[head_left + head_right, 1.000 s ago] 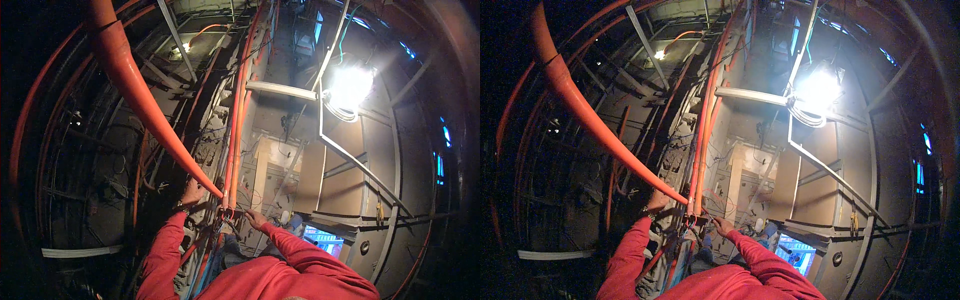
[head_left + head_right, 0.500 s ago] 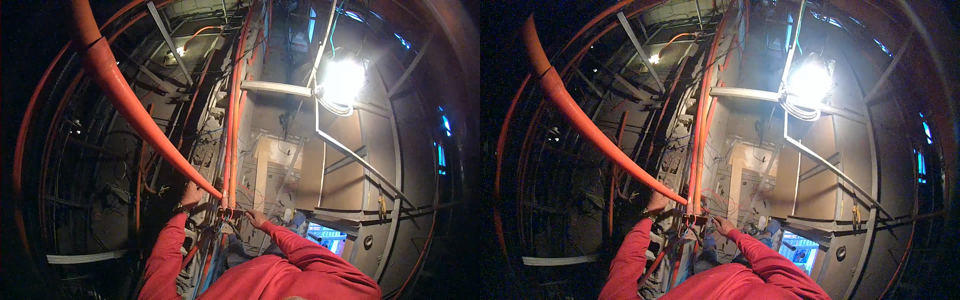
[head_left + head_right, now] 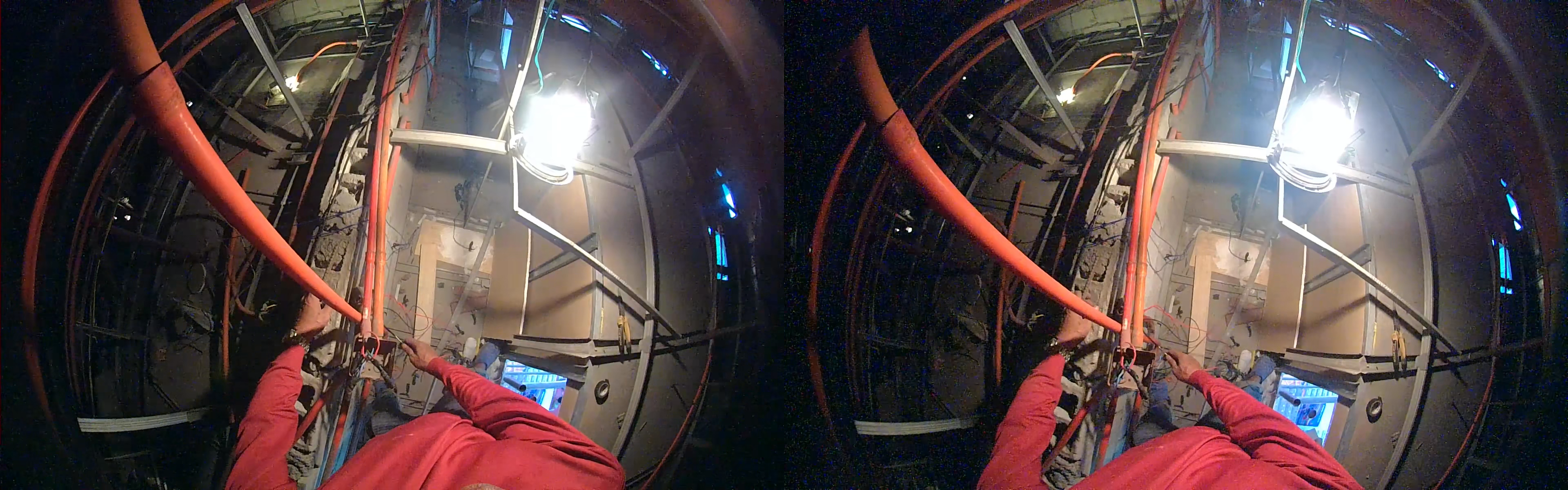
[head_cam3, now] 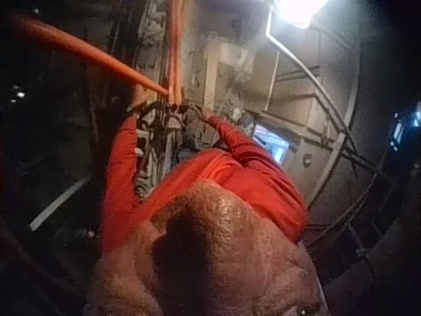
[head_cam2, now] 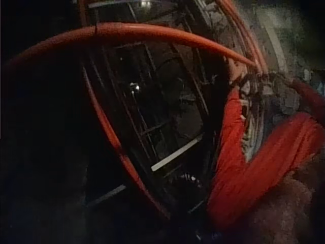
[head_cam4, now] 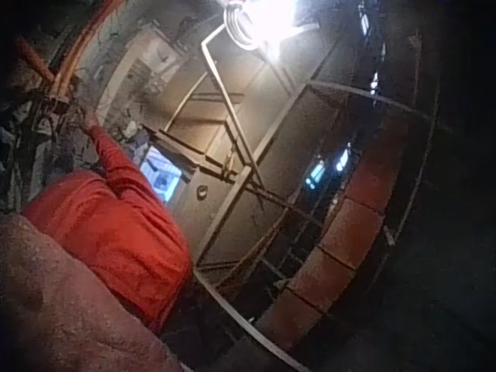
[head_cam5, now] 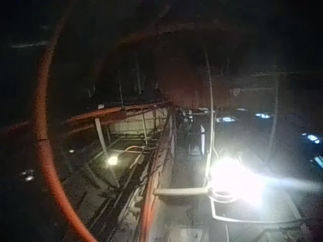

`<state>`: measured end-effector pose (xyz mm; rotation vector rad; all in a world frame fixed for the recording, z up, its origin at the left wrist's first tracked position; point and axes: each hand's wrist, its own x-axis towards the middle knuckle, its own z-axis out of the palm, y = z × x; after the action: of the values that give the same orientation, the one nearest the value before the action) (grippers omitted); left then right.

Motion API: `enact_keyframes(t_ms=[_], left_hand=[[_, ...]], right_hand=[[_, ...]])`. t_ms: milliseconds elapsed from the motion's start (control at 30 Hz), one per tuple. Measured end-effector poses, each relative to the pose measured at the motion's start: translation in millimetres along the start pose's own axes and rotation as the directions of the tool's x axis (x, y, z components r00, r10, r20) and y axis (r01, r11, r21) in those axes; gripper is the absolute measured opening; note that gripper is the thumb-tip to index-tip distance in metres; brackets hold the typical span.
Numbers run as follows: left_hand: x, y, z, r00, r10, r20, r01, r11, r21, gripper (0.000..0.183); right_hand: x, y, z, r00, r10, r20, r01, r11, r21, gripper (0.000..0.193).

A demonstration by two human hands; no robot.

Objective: The person works on wires inside a junction box located in a utility space or utility tunnel, handling individual wires and routing them within the metal enclosure.

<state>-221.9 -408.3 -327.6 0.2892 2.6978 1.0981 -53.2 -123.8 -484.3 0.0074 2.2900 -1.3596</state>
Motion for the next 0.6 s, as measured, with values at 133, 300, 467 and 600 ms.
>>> enact_keyframes(t_ms=[133,300,467,600], left_hand=[[-0.4,-9.8,1.0,0.999,-0.044,0.001,0.044,0.996,0.072,0.044],[-1.9,-28.6,5.4,0.976,0.147,-0.161,-0.12,0.979,0.166,0.035],[0.3,8.1,7.5,0.992,-0.004,-0.122,0.009,0.999,0.038,0.034],[-2.4,-12.3,-3.6,0.999,0.022,-0.029,-0.02,0.997,0.071,0.034]], right_hand=[[-2.1,-3.9,1.4,1.0,0.004,-0.008,-0.004,1.0,0.015,0.04],[-2.0,-10.1,1.1,1.0,-0.029,-0.001,0.029,0.998,0.064,0.04],[-3.1,1.1,-5.6,1.0,-0.02,-0.002,0.02,1.0,0.023,0.041],[-2.3,-9.4,1.5,1.0,-0.022,0.001,0.022,0.999,0.038,0.04]])
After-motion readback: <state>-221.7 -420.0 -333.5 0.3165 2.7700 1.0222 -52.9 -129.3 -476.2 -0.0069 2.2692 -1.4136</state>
